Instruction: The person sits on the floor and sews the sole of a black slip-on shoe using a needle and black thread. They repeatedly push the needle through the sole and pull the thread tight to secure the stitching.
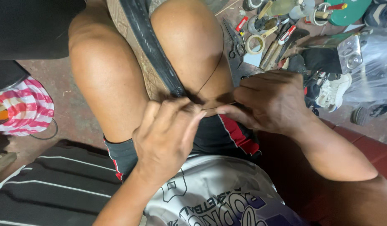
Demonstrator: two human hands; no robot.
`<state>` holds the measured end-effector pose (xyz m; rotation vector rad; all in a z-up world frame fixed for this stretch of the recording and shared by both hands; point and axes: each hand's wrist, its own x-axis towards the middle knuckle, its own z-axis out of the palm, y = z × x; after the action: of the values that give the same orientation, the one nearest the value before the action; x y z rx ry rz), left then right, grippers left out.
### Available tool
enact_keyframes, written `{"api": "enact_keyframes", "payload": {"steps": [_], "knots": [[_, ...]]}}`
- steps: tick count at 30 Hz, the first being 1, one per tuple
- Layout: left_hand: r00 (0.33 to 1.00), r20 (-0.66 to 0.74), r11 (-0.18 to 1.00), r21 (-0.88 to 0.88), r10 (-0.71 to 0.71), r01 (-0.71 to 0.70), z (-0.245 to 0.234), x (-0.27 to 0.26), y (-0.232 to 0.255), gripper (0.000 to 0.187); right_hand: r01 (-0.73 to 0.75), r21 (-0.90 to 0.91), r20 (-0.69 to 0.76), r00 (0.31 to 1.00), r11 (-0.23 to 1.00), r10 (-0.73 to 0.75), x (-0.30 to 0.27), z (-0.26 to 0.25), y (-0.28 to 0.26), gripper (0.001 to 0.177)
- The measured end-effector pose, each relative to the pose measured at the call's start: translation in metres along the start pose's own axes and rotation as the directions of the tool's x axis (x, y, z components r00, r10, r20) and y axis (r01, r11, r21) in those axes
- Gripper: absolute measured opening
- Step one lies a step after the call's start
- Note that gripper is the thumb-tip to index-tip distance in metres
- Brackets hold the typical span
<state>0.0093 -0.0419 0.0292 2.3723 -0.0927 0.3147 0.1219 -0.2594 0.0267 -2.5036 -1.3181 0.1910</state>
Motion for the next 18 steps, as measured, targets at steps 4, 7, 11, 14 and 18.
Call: {"api": "enact_keyframes", "payload": {"steps": [4,7,11,14,18], "knots": [[0.999,0.007,0.996,-0.081,-0.048,0.048,-0.002,-0.003,-0.007,0.012,0.208,0.038,0.059,0.976,0.977,-0.210,0.015,0.018,-0.013,0.063],[0.944,0.086,0.822,-0.471,-0.320,0.321,-0.006,-0.007,-0.009,0.017,0.189,0.316,-0.270,0.957,0.930,-0.103,0.015,0.029,-0.021,0.045],[0.869,0.357,0.326,-0.822,-0.342,0.466,-0.017,-0.010,-0.013,0.028,-0.031,0.529,0.029,0.999,0.848,0.019,0.007,0.025,-0.009,0.021],[0.915,0.331,0.596,-0.695,-0.231,0.402,-0.017,-0.003,-0.015,0.041,-0.097,0.717,0.097,0.994,0.690,0.039,0.001,0.009,-0.005,0.010],[0.962,0.227,0.898,-0.376,-0.151,0.229,-0.010,0.003,-0.009,0.067,-0.027,0.741,0.002,0.999,0.670,0.038,0.009,-0.004,-0.017,0.008]]}}
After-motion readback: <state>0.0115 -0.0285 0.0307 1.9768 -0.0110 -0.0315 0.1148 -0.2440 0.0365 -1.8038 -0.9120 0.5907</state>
